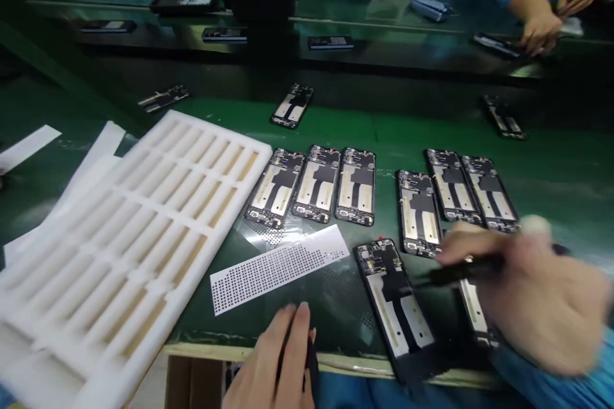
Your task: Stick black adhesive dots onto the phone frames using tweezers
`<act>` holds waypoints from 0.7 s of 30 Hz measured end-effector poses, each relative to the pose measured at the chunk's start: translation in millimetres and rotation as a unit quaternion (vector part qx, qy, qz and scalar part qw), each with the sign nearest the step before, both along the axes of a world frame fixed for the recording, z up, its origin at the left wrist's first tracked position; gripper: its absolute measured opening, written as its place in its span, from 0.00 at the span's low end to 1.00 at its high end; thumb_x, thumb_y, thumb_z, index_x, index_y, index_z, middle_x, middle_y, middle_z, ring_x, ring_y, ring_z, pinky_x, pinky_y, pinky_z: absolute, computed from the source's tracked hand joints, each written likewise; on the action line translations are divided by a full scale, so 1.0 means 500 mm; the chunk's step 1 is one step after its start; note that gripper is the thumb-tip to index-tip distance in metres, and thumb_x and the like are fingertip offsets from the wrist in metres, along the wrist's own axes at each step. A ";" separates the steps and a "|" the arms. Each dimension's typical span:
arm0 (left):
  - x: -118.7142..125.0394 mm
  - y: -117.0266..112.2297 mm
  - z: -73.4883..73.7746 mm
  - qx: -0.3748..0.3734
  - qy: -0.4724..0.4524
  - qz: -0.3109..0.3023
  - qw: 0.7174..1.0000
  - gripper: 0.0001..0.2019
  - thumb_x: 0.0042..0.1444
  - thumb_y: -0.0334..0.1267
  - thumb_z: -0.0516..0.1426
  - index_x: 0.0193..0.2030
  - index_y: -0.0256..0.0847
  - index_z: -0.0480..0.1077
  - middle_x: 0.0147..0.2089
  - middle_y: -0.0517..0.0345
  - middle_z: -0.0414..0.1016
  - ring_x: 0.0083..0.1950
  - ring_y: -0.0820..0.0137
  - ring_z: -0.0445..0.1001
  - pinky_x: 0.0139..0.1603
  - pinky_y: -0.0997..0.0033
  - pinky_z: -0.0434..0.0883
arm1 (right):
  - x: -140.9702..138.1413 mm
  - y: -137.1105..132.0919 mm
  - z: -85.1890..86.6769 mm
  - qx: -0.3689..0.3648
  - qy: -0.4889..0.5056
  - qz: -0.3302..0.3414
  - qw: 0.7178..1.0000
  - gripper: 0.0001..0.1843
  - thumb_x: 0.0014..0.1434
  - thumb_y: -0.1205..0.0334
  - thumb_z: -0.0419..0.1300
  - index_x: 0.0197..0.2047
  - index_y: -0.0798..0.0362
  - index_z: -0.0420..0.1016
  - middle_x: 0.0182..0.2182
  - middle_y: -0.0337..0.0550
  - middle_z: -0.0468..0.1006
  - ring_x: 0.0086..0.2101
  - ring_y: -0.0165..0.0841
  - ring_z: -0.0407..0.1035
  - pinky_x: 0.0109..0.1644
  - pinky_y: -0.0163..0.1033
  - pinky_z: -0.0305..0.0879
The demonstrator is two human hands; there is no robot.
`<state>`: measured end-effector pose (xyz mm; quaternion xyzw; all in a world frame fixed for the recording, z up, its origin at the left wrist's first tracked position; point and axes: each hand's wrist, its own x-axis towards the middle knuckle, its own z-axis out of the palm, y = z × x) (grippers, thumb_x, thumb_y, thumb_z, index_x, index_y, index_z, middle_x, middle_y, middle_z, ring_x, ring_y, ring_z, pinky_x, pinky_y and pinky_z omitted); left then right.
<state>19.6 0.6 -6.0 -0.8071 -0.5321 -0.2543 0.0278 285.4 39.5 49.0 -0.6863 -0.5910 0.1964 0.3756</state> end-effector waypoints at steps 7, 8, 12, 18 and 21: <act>0.018 0.065 -0.029 -0.036 0.162 -0.082 0.983 0.25 0.61 0.21 0.55 0.65 0.33 0.70 0.72 0.46 0.64 0.40 0.65 0.78 0.35 0.65 0.79 | -0.082 0.093 -0.118 -0.048 0.144 0.108 0.982 0.24 0.69 0.42 0.58 0.33 0.53 0.80 0.25 0.42 0.83 0.24 0.34 0.80 0.28 0.33 0.78; 0.024 0.071 -0.034 -0.035 0.166 -0.084 0.982 0.25 0.60 0.21 0.54 0.65 0.33 0.70 0.71 0.46 0.66 0.40 0.65 0.77 0.34 0.65 0.79 | -0.080 0.091 -0.128 -0.044 0.138 0.118 0.982 0.22 0.69 0.44 0.59 0.34 0.54 0.80 0.26 0.42 0.84 0.24 0.33 0.80 0.28 0.33 0.78; 0.030 0.082 -0.043 -0.060 0.189 -0.086 0.976 0.26 0.60 0.21 0.53 0.65 0.35 0.70 0.67 0.51 0.72 0.41 0.65 0.78 0.36 0.66 0.80 | -0.061 0.077 -0.145 -0.019 0.119 0.157 0.980 0.17 0.72 0.52 0.57 0.38 0.53 0.81 0.32 0.43 0.85 0.27 0.31 0.80 0.33 0.31 0.79; 0.025 0.094 -0.033 -0.090 0.198 -0.121 0.968 0.27 0.59 0.22 0.52 0.66 0.35 0.69 0.66 0.48 0.73 0.42 0.66 0.79 0.36 0.68 0.81 | -0.055 0.078 -0.139 0.010 0.078 0.209 0.975 0.13 0.71 0.58 0.58 0.41 0.53 0.83 0.34 0.45 0.86 0.32 0.33 0.82 0.37 0.32 0.79; 0.024 0.100 -0.032 -0.089 0.198 -0.132 0.967 0.25 0.61 0.22 0.52 0.65 0.34 0.69 0.65 0.49 0.74 0.41 0.68 0.80 0.36 0.70 0.81 | -0.058 0.082 -0.135 0.016 0.068 0.218 0.973 0.14 0.72 0.59 0.56 0.41 0.53 0.82 0.34 0.46 0.86 0.32 0.32 0.82 0.39 0.32 0.80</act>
